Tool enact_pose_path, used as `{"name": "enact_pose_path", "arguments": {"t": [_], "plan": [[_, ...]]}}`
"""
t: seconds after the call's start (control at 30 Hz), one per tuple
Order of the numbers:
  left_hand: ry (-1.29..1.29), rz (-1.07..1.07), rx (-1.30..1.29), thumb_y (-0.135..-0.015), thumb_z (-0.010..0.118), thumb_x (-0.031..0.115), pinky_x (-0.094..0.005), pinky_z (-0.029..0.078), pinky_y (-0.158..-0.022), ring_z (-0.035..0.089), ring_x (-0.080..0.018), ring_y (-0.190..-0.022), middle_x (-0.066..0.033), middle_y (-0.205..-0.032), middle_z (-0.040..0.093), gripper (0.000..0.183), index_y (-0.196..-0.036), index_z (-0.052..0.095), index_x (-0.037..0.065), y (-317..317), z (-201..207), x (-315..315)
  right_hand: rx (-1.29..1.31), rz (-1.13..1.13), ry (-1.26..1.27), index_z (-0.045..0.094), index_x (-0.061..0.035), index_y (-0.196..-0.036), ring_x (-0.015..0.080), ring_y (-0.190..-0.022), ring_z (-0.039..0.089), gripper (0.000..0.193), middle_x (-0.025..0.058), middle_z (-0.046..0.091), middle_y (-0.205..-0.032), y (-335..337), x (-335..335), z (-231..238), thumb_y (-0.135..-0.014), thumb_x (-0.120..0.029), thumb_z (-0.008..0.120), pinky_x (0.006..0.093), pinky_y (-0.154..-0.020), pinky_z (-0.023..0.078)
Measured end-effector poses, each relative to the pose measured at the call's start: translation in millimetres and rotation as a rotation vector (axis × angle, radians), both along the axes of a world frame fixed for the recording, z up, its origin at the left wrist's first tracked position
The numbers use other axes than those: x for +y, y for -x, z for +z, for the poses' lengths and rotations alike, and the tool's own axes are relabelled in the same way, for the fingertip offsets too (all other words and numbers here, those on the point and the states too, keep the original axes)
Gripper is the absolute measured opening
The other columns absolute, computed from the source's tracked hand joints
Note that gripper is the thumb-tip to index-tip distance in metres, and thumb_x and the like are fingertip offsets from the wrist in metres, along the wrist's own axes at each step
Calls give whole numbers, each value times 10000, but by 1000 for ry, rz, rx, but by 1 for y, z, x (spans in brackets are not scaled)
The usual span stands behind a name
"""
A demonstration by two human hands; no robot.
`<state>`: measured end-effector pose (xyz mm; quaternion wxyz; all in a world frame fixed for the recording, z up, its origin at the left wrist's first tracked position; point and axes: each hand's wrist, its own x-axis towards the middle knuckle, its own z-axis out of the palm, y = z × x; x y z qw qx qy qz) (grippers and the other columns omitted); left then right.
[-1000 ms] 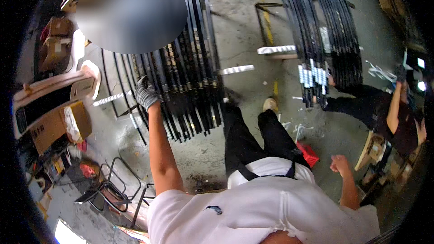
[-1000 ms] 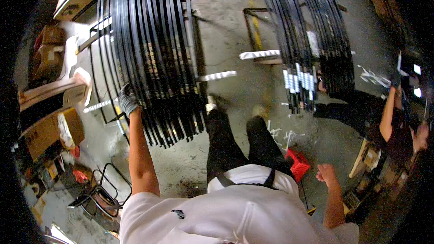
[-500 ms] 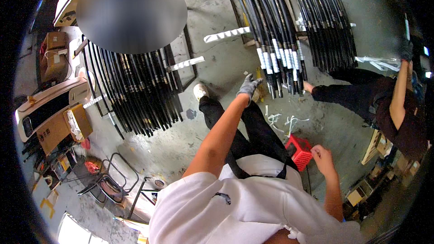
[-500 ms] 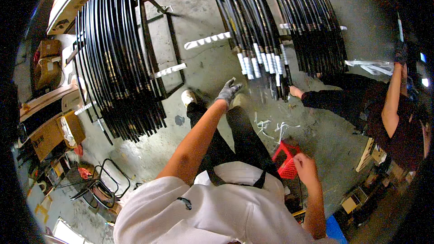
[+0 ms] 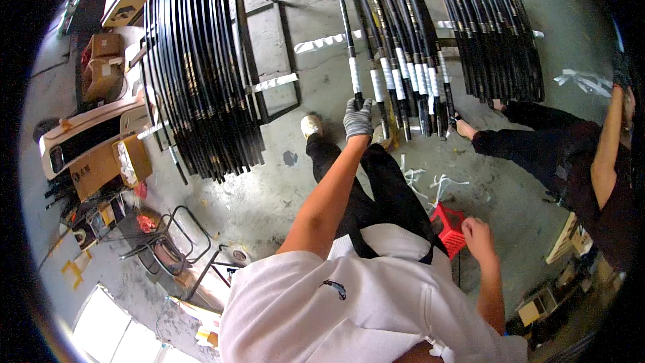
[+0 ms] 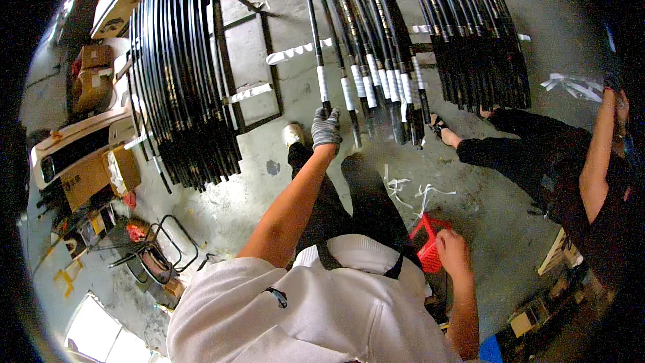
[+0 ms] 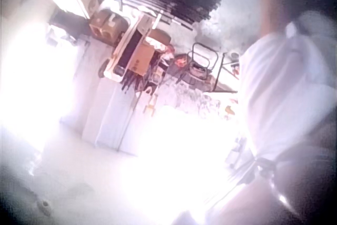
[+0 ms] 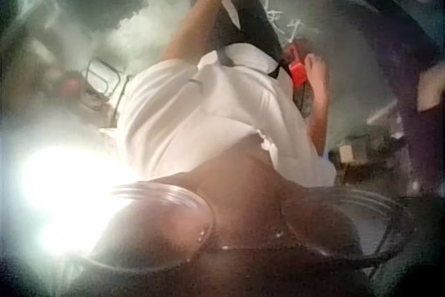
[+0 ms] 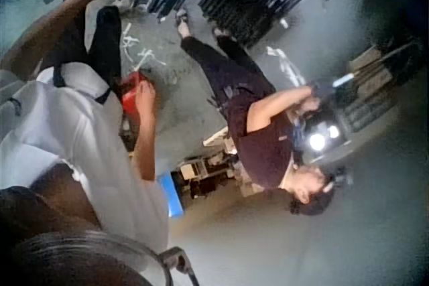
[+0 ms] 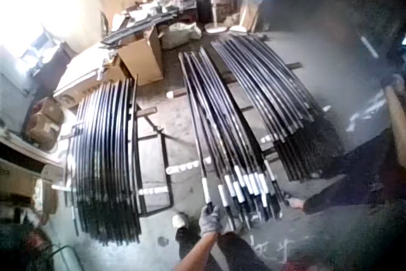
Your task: The person applies white tape to the ends of long black rods. They pick up a rod from a rack, wrap a strip of tape around its end by hand, and then place the rod back onto a storage rack.
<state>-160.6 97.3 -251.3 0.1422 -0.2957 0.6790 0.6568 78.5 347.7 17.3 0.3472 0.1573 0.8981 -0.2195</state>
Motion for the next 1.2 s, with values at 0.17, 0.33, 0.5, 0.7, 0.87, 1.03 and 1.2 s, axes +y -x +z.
{"name": "enact_pose_path", "arguments": {"t": [0.17, 0.33, 0.5, 0.7, 0.87, 1.03, 1.2], "plan": [[-353, 219, -38, -861, 577, 175, -200, 335, -445, 401, -42, -530, 45, -663, 471, 120, -929, 524, 92, -4, 132, -18, 271, 36, 76, 568, -40, -897, 336, -762, 579, 174, 146, 601, -852, 101, -40, 9, -813, -193, 561, 410, -637, 451], [-661, 258, 501, -850, 529, -11, -209, 424, -615, 475, -68, -712, 15, -818, 504, 200, -1014, 450, 71, -25, 252, -18, 424, 75, 279, 525, -64, -1041, 288, -748, 593, 335, 109, 599, -889, 207, -129, 78, -805, -292, 592, 395, -628, 452], [-583, 156, 517, -864, 531, 32, -213, 437, -697, 484, -76, -799, 4, -936, 501, 267, -1103, 426, 84, -40, 331, -42, 824, 308, 303, 521, -39, -882, 315, -688, 549, 336, 118, 548, -778, 254, -196, 148, -776, -347, 606, 395, -599, 438], [-415, -51, 609, -882, 501, 81, -220, 419, -720, 480, -83, -827, -20, -952, 498, 268, -1130, 400, 77, -31, 376, -85, 866, 454, 272, 482, -52, -658, 324, -629, 529, 261, 127, 493, -644, 265, -241, 193, -808, -255, 548, 407, -554, 419], [-980, 140, 456, -880, 487, 157, -269, 406, -854, 488, -127, -932, -29, -1015, 508, 279, -1137, 437, 62, -8, 351, -107, 920, 605, 241, 466, -62, -615, 327, -549, 527, 246, 118, 505, -578, 267, -276, 215, -779, -220, 559, 420, -486, 402], [-624, 51, 410, -796, 537, -25, -245, 432, -765, 488, -117, -849, -27, -947, 500, 370, -1130, 402, 59, 25, 352, -147, 953, 649, 302, 449, -1, -545, 277, -427, 435, 212, 119, 427, -505, 275, -297, 253, -704, -62, 576, 351, -414, 339], [-314, 120, 408, -820, 550, 38, -288, 459, -508, 496, -141, -560, -47, -766, 544, 257, -1064, 473, 61, 74, 303, -169, 981, 581, 293, 523, -19, -582, 170, -433, 482, 173, 83, 475, -499, 277, -291, 314, -724, -110, 557, 315, -418, 370]]}}
